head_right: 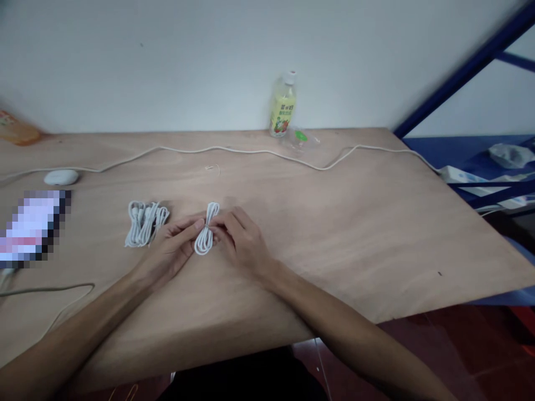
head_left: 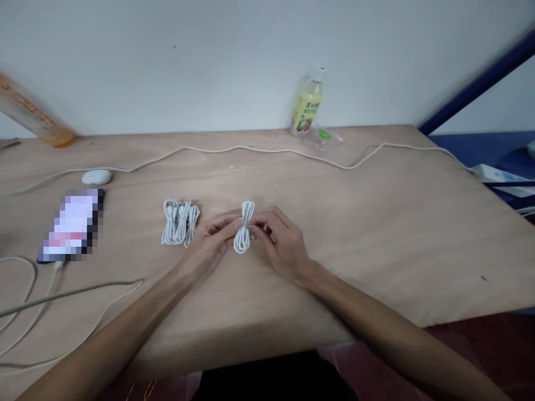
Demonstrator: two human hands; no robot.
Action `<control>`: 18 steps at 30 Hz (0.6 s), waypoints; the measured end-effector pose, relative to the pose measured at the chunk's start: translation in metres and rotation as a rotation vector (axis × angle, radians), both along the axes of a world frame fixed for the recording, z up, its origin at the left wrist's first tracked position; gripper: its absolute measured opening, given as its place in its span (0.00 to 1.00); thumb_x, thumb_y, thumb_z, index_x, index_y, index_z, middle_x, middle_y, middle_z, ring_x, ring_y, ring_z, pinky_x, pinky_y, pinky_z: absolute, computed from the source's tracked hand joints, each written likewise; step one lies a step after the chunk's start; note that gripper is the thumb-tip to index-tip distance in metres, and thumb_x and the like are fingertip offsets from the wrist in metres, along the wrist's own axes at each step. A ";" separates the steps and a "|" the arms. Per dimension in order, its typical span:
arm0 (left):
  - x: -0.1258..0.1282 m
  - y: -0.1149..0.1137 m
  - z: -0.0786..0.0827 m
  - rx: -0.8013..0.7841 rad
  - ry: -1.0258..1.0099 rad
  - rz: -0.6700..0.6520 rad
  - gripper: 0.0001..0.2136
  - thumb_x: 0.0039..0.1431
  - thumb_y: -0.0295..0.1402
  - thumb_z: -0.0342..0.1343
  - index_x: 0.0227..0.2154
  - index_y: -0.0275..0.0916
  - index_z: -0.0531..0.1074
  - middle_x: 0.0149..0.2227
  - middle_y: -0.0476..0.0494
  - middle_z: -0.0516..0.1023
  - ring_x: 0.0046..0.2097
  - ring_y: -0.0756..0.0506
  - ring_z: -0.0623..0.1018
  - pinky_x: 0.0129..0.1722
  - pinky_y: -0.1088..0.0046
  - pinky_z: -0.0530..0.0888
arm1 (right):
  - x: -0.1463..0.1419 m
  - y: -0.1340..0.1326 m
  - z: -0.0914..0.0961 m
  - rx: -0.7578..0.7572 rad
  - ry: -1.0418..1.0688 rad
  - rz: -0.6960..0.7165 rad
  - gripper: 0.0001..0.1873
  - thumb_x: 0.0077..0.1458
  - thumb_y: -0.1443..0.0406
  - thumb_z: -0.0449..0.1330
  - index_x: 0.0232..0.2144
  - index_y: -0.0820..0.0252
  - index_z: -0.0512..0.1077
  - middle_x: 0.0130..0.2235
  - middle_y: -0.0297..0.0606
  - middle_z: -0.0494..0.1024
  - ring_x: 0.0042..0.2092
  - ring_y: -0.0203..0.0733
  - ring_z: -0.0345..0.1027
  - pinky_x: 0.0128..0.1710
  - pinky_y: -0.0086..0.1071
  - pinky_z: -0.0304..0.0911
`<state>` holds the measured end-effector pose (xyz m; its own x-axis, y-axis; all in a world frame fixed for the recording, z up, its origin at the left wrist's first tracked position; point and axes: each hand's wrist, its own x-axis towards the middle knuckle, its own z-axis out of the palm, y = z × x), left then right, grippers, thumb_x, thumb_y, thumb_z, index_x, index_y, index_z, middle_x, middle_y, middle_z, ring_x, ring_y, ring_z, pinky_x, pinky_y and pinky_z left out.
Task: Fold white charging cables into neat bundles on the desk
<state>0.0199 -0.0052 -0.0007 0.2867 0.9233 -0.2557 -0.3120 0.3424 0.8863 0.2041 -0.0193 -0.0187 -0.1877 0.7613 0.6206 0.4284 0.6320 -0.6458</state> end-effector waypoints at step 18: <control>0.002 -0.004 0.000 0.090 -0.059 -0.033 0.14 0.53 0.42 0.80 0.39 0.42 0.90 0.40 0.43 0.90 0.44 0.45 0.85 0.49 0.71 0.79 | 0.000 0.002 0.005 -0.104 0.146 0.019 0.04 0.72 0.66 0.64 0.42 0.53 0.79 0.39 0.35 0.81 0.36 0.37 0.74 0.31 0.31 0.70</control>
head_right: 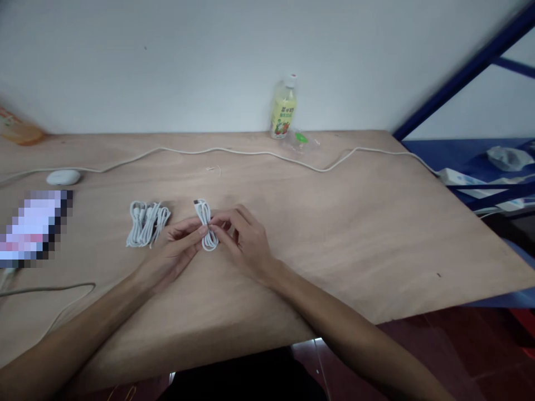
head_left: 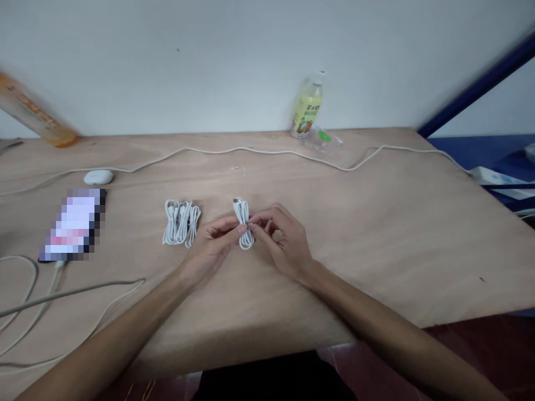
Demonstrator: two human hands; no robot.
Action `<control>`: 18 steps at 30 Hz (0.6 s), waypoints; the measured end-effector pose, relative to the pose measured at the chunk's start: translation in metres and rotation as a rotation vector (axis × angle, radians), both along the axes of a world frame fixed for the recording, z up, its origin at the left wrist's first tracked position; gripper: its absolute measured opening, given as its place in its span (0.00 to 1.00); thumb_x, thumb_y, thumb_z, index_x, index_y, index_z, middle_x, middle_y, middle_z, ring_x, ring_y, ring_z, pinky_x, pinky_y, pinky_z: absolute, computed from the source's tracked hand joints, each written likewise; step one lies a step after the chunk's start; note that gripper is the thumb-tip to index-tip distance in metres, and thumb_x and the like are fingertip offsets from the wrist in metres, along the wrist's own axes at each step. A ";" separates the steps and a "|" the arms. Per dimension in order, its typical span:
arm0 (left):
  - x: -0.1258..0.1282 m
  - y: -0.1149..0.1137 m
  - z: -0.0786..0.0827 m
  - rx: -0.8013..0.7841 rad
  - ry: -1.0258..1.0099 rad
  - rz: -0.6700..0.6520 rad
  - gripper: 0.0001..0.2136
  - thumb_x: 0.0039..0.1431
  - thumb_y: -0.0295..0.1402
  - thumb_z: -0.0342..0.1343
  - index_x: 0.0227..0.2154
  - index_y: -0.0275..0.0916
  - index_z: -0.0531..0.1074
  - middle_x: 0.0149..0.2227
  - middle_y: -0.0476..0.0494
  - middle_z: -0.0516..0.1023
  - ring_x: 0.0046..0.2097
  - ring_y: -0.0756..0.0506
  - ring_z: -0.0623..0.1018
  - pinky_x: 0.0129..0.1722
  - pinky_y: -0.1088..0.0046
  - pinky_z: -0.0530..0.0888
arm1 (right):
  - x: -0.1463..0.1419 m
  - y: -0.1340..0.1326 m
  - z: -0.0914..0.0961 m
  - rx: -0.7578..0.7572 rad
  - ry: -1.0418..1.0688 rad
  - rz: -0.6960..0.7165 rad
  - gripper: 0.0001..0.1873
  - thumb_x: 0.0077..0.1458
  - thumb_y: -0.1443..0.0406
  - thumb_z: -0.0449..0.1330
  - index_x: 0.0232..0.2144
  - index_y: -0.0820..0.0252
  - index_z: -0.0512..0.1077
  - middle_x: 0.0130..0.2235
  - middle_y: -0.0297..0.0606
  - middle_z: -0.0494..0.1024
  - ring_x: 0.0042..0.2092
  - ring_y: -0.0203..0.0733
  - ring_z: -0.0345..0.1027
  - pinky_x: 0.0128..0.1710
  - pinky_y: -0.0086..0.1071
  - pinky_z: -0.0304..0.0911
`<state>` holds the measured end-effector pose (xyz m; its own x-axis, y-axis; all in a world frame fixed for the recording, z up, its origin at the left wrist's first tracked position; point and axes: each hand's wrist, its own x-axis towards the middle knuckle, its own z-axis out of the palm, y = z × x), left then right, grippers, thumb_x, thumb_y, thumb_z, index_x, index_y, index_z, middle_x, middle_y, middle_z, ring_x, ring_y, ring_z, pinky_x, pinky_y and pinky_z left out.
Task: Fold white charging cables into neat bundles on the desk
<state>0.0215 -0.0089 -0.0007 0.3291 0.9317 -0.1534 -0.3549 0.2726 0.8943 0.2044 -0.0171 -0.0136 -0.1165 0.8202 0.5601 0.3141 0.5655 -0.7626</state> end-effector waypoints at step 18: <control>-0.001 -0.002 0.003 -0.034 0.044 0.015 0.13 0.50 0.35 0.81 0.37 0.40 0.87 0.39 0.46 0.88 0.43 0.45 0.83 0.48 0.69 0.78 | -0.002 -0.001 0.005 -0.255 0.106 0.022 0.06 0.69 0.62 0.65 0.36 0.54 0.77 0.37 0.34 0.78 0.35 0.38 0.70 0.31 0.31 0.65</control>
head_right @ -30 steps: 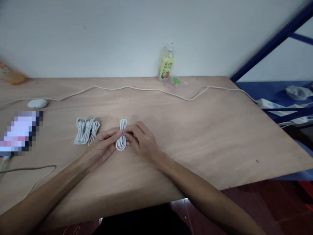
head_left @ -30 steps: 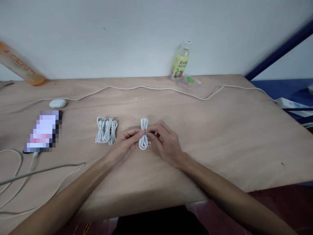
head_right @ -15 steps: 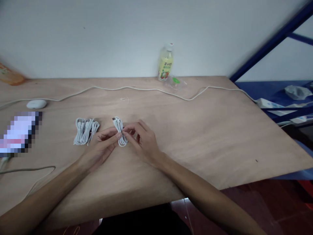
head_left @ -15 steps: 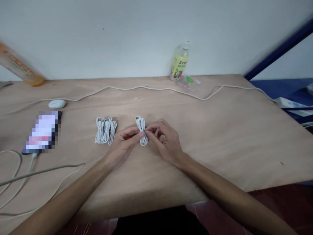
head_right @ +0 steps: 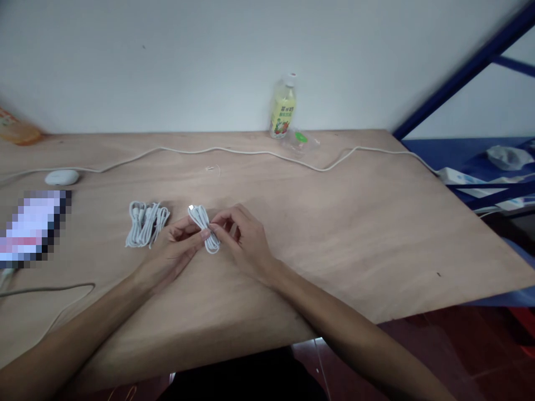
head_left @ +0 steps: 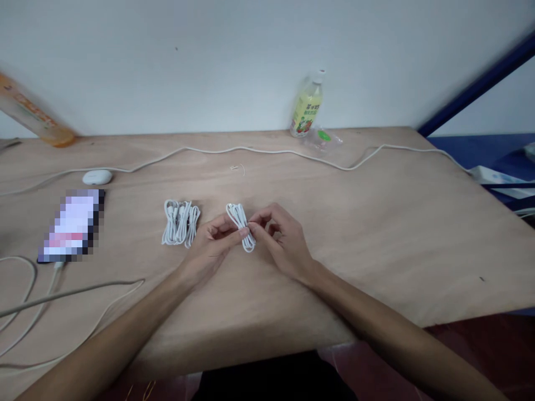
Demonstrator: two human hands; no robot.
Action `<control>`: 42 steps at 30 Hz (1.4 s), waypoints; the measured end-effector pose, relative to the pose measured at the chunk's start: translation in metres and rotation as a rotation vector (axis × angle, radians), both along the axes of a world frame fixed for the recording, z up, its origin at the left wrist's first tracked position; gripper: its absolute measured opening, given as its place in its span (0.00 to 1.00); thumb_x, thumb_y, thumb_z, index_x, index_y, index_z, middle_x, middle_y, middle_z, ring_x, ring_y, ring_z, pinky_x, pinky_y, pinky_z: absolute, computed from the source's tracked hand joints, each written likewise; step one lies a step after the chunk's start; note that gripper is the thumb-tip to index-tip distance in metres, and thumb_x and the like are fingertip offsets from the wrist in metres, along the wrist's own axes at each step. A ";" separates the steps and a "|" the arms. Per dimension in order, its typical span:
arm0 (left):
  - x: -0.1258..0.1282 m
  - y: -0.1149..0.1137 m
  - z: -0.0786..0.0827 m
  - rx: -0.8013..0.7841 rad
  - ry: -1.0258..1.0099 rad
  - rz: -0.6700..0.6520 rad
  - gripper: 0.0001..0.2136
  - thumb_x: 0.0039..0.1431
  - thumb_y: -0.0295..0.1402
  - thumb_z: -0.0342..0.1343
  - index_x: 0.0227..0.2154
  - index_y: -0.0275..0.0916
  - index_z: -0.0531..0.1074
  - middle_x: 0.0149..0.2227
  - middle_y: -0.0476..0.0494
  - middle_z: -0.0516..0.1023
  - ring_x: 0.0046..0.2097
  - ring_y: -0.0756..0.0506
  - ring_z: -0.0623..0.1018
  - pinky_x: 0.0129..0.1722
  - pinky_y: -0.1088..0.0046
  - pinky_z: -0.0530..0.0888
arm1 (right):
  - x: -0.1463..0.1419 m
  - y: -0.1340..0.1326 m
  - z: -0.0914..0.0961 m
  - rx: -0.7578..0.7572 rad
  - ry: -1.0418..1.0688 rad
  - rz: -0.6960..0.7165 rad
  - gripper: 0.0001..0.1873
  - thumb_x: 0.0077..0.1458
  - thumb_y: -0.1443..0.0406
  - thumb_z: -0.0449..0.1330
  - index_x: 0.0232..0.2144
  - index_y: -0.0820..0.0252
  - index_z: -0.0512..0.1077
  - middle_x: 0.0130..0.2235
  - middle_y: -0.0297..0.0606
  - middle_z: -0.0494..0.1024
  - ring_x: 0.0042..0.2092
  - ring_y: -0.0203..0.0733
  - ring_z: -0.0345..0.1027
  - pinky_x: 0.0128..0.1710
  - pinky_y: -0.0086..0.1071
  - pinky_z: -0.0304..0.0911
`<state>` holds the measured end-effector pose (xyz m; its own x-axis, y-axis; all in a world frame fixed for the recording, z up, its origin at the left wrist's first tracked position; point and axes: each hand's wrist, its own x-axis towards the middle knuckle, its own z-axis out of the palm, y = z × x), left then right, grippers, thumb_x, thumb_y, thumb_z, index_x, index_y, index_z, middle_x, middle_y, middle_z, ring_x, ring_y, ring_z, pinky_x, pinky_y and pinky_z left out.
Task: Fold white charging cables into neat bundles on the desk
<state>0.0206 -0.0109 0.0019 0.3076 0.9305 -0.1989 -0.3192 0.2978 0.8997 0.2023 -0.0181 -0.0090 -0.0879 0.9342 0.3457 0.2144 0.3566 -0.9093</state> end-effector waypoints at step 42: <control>0.001 0.001 -0.009 0.160 0.105 -0.010 0.10 0.56 0.35 0.78 0.39 0.41 0.86 0.40 0.46 0.89 0.41 0.45 0.85 0.50 0.69 0.80 | -0.002 0.001 0.001 -0.059 -0.098 0.124 0.18 0.73 0.59 0.53 0.28 0.53 0.62 0.28 0.31 0.69 0.31 0.39 0.62 0.34 0.34 0.57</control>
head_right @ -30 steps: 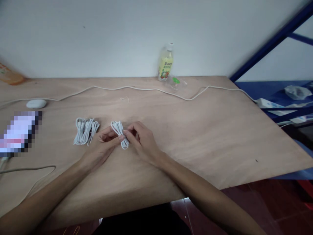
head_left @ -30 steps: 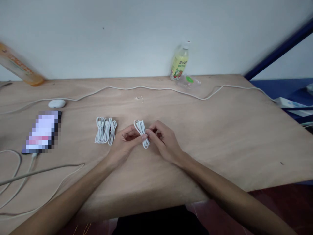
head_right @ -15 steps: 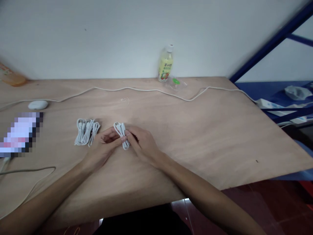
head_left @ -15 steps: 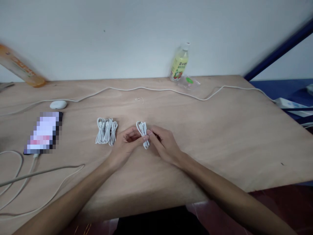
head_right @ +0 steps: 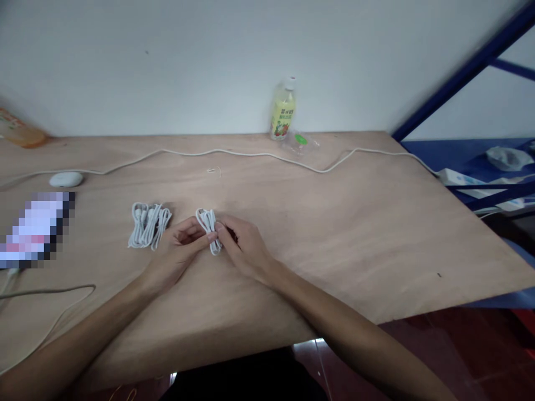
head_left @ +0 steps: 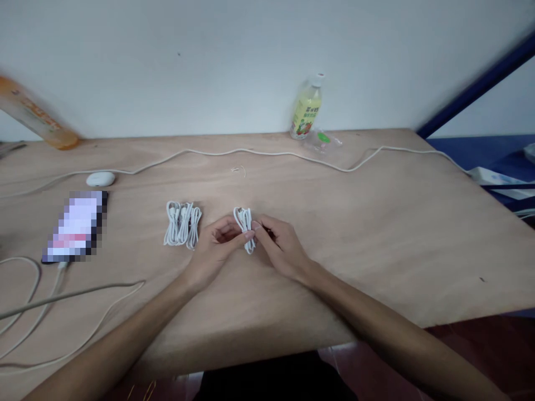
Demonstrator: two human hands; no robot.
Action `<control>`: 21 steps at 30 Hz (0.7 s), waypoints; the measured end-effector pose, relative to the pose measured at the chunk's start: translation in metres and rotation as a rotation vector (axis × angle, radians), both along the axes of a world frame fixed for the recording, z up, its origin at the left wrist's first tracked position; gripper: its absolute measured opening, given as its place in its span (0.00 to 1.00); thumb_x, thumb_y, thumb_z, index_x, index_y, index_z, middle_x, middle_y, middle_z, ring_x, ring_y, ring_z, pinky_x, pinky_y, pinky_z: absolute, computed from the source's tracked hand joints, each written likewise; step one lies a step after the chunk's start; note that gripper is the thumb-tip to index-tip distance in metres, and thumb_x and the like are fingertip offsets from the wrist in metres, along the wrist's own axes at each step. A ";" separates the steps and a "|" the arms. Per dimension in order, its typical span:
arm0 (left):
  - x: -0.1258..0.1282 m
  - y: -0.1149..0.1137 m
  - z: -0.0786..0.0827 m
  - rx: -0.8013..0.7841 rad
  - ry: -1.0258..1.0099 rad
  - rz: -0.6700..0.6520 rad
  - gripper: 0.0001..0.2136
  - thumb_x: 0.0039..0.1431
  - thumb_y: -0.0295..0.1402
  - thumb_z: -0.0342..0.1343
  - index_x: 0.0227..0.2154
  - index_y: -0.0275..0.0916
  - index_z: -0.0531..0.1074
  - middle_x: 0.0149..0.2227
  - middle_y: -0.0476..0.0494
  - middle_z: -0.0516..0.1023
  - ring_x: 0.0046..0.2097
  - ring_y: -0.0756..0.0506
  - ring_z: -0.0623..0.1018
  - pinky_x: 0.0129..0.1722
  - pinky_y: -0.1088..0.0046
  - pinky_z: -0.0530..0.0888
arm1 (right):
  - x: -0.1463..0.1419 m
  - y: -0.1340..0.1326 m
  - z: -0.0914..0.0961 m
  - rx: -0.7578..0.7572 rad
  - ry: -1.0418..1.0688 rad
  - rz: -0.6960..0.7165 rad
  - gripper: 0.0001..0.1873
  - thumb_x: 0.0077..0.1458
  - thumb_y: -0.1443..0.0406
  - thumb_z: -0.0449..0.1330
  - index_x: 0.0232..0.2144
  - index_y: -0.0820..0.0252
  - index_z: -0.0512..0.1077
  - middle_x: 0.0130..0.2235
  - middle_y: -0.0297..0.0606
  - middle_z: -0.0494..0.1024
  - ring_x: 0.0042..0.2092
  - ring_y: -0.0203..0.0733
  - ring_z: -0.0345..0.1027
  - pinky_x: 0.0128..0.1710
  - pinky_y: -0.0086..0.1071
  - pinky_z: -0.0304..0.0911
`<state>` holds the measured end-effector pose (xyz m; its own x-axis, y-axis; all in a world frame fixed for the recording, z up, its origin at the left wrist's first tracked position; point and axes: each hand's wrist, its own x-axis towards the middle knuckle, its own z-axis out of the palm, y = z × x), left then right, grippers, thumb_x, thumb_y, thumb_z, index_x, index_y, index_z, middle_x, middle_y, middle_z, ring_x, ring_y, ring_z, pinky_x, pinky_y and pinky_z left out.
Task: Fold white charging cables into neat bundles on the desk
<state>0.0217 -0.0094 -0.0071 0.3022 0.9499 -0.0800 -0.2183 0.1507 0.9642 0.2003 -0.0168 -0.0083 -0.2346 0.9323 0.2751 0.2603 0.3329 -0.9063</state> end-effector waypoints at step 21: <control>-0.003 0.000 0.003 -0.071 -0.011 -0.064 0.15 0.59 0.46 0.75 0.42 0.40 0.88 0.41 0.41 0.90 0.44 0.40 0.86 0.51 0.63 0.80 | 0.000 0.000 -0.002 -0.008 0.001 -0.031 0.17 0.74 0.58 0.53 0.31 0.54 0.67 0.31 0.33 0.73 0.32 0.40 0.66 0.36 0.34 0.62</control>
<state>0.0188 -0.0094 -0.0043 0.3633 0.9207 -0.1426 -0.2166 0.2324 0.9482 0.2000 -0.0172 -0.0100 -0.2052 0.9413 0.2682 0.2691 0.3177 -0.9092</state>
